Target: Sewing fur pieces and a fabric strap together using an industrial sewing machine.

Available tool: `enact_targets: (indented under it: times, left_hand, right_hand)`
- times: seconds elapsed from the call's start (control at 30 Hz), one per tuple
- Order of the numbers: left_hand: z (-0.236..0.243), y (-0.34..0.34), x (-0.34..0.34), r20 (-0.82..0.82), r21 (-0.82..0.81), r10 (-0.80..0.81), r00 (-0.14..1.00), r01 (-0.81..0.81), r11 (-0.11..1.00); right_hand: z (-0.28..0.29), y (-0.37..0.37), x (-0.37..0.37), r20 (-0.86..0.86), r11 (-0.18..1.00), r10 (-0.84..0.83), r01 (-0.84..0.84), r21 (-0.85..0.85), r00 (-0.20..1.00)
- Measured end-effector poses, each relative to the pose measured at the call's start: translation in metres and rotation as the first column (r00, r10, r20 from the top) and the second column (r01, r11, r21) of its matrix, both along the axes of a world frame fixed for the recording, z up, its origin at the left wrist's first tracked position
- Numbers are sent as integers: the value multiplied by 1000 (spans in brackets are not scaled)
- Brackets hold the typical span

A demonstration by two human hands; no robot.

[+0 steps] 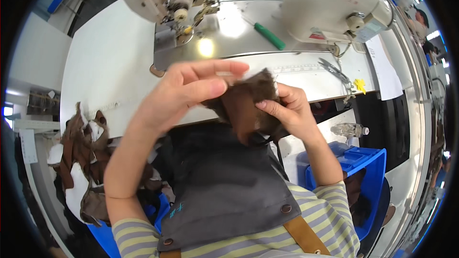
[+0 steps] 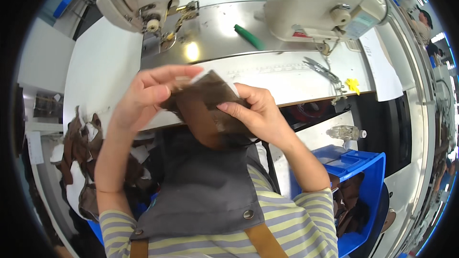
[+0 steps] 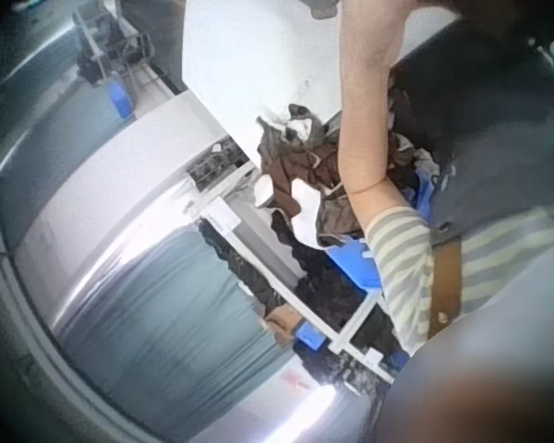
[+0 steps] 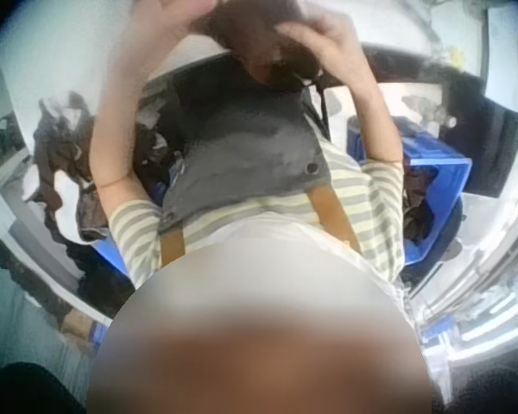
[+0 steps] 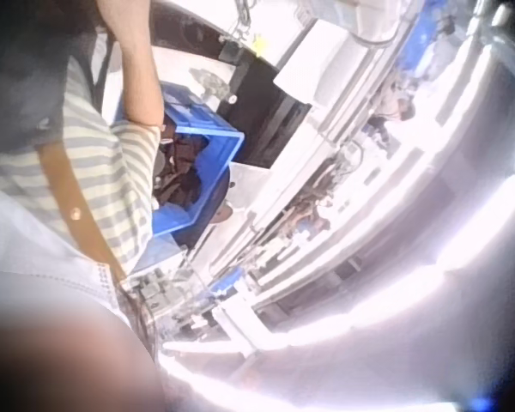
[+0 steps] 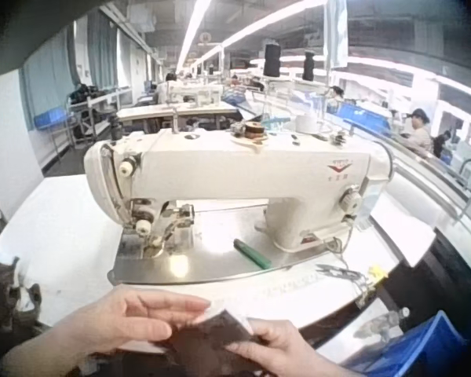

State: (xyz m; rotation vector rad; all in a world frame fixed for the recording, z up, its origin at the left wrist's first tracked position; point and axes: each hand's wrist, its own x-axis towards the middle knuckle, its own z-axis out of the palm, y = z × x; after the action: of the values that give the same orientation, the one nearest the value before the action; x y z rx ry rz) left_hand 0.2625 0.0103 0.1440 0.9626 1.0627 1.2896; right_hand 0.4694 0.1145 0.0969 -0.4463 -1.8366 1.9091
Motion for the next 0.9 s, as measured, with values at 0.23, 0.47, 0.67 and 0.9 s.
enact_targets:
  times: [0.23,0.47,0.67,0.9]
  left_hand:
    - [4,3,-23,-174,-191,-142,974,109,976]
    - [-9,-8,-29,-165,-252,-12,986,-30,967]
    - [-22,-21,-47,-150,-299,38,988,-82,951]
    - [-21,-30,-34,-56,-351,112,992,-124,928]
  right_hand:
    - [5,12,-29,212,999,54,-53,-9,976]
    - [1,-38,-44,150,962,-163,123,243,975]
    - [-30,-17,3,430,980,150,-76,-186,890]
    - [4,-63,-18,-90,190,-415,183,964,905]
